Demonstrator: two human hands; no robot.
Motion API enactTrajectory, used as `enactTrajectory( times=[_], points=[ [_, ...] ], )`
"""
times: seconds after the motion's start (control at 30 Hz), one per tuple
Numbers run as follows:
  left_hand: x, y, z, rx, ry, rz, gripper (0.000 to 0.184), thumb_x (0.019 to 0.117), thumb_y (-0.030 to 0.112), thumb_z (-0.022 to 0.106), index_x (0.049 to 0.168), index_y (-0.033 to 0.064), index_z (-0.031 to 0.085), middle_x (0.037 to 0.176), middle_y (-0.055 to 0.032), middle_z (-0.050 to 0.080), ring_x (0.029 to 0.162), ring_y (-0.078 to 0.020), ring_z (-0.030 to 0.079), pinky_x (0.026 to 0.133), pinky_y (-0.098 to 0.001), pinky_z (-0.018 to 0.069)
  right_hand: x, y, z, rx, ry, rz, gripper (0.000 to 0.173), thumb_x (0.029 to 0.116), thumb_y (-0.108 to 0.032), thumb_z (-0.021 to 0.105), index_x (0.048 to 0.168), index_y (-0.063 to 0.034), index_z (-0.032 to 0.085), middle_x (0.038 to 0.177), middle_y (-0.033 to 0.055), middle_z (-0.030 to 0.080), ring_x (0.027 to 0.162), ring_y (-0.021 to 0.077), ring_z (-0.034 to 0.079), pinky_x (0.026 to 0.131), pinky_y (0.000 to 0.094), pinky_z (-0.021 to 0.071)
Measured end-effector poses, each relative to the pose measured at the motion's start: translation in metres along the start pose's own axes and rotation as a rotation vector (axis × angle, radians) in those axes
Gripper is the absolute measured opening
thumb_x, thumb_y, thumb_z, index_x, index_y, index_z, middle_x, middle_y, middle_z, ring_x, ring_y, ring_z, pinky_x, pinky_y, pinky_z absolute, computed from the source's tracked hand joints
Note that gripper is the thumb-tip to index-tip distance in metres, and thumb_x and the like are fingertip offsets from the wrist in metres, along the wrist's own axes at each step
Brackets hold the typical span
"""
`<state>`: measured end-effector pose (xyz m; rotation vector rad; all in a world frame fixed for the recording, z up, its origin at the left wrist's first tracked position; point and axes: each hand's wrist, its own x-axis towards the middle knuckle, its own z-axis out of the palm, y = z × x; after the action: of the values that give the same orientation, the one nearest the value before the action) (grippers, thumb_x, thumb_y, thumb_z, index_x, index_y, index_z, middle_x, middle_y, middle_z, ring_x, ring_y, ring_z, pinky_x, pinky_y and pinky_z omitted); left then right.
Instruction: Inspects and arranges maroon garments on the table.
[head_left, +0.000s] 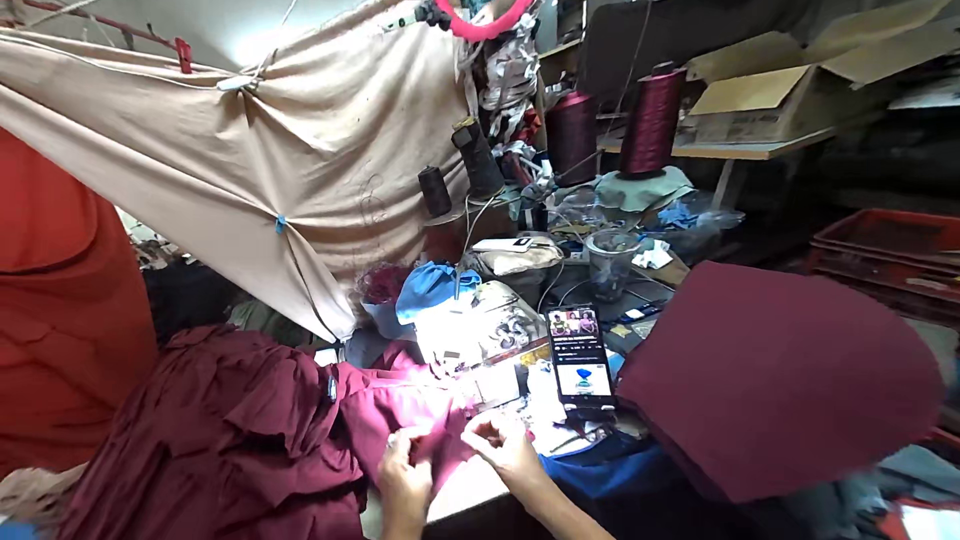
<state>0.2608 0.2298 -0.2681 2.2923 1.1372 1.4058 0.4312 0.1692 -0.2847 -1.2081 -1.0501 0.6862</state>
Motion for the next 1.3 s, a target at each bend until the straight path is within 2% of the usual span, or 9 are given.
enactTrajectory(
  times=[0.07, 0.13, 0.27, 0.37, 0.5, 0.6, 0.7, 0.87, 1.3],
  points=[
    [0.033, -0.001, -0.016, 0.02, 0.029, -0.026, 0.018, 0.0936, 0.014, 0.068, 0.093, -0.0023, 0.076, 0.085, -0.0121, 0.074, 0.081, -0.0197, 0.072, 0.08, -0.0386, 0.0599, 0.013, 0.017, 0.001, -0.121, 0.06, 0.059, 0.044, 0.0873, -0.027, 0.077, 0.118, 0.0026, 0.066, 0.109, 0.0135, 0.07, 0.098, 0.0185, 0.068, 0.089, 0.0343, 0.0567],
    [0.058, -0.004, -0.023, 0.056, 0.069, 0.016, 0.025, 0.0957, 0.019, 0.067, 0.087, -0.0029, 0.076, 0.08, -0.0124, 0.072, 0.076, -0.0186, 0.071, 0.076, -0.0364, 0.0585, 0.025, 0.034, 0.005, -0.179, 0.02, 0.125, 0.053, 0.0861, -0.03, 0.079, 0.123, 0.0046, 0.064, 0.118, 0.0194, 0.068, 0.107, 0.0247, 0.066, 0.096, 0.0388, 0.0536],
    [0.083, -0.008, -0.022, 0.079, 0.087, 0.076, 0.017, 0.0896, 0.013, 0.071, 0.097, -0.001, 0.078, 0.088, -0.0123, 0.075, 0.079, -0.0198, 0.073, 0.078, -0.0386, 0.0601, 0.034, 0.045, 0.008, -0.308, -0.174, 0.214, 0.043, 0.0936, -0.033, 0.072, 0.111, 0.006, 0.069, 0.111, 0.0225, 0.068, 0.107, 0.0312, 0.064, 0.099, 0.0461, 0.0491],
    [0.091, -0.006, -0.021, 0.001, 0.12, 0.035, 0.015, 0.09, 0.015, 0.073, 0.097, 0.002, 0.075, 0.084, -0.0053, 0.073, 0.071, -0.0078, 0.066, 0.069, -0.027, 0.0566, 0.021, 0.043, 0.004, -0.208, -0.078, 0.173, 0.031, 0.0936, -0.025, 0.071, 0.102, 0.0045, 0.071, 0.099, 0.017, 0.069, 0.096, 0.0239, 0.065, 0.091, 0.0419, 0.0511],
    [0.08, 0.001, -0.022, -0.192, 0.123, 0.091, 0.014, 0.0923, 0.013, 0.069, 0.096, 0.0019, 0.077, 0.09, -0.0031, 0.075, 0.077, -0.0017, 0.068, 0.071, -0.0182, 0.0576, -0.006, 0.035, -0.006, 0.018, 0.065, 0.126, 0.016, 0.0895, -0.016, 0.073, 0.096, -0.0007, 0.071, 0.085, 0.0027, 0.068, 0.078, 0.0056, 0.063, 0.076, 0.0254, 0.0542],
    [0.053, 0.01, -0.022, -0.263, 0.022, 0.238, 0.012, 0.0906, 0.018, 0.075, 0.095, 0.0082, 0.079, 0.092, -0.0014, 0.074, 0.086, -0.0057, 0.069, 0.079, -0.0233, 0.0587, -0.029, 0.03, -0.018, 0.092, -0.094, 0.255, 0.017, 0.0891, -0.011, 0.074, 0.1, 0.0009, 0.07, 0.089, 0.005, 0.069, 0.081, 0.0095, 0.067, 0.078, 0.0283, 0.0577],
    [0.016, 0.009, -0.016, -0.264, -0.126, 0.42, 0.009, 0.0913, 0.021, 0.076, 0.099, 0.0194, 0.081, 0.095, 0.0034, 0.073, 0.097, -0.0071, 0.065, 0.091, -0.0255, 0.0541, -0.043, 0.026, -0.027, 0.144, -0.135, 0.309, 0.011, 0.0894, -0.013, 0.074, 0.091, -0.0031, 0.07, 0.08, 0.0, 0.07, 0.074, 0.0067, 0.068, 0.073, 0.0256, 0.0577],
    [-0.022, -0.006, 0.009, -0.207, -0.255, 0.575, 0.012, 0.0917, 0.017, 0.074, 0.101, 0.0183, 0.081, 0.091, 0.0018, 0.072, 0.093, -0.0109, 0.064, 0.088, -0.0278, 0.0516, -0.049, 0.013, -0.033, 0.266, -0.119, 0.316, 0.007, 0.0929, -0.01, 0.069, 0.091, -0.0039, 0.072, 0.081, -0.0002, 0.073, 0.076, 0.0064, 0.069, 0.074, 0.0241, 0.0576],
    [-0.038, 0.002, 0.022, -0.09, -0.092, 0.569, 0.013, 0.0928, 0.019, 0.072, 0.102, 0.0173, 0.081, 0.094, 0.0011, 0.073, 0.094, -0.0118, 0.064, 0.088, -0.0279, 0.0514, -0.049, 0.008, -0.032, 0.111, -0.132, 0.18, 0.011, 0.0903, -0.009, 0.063, 0.088, -0.0076, 0.074, 0.08, -0.0057, 0.072, 0.073, -0.001, 0.066, 0.07, 0.0186, 0.0555]
  ],
)
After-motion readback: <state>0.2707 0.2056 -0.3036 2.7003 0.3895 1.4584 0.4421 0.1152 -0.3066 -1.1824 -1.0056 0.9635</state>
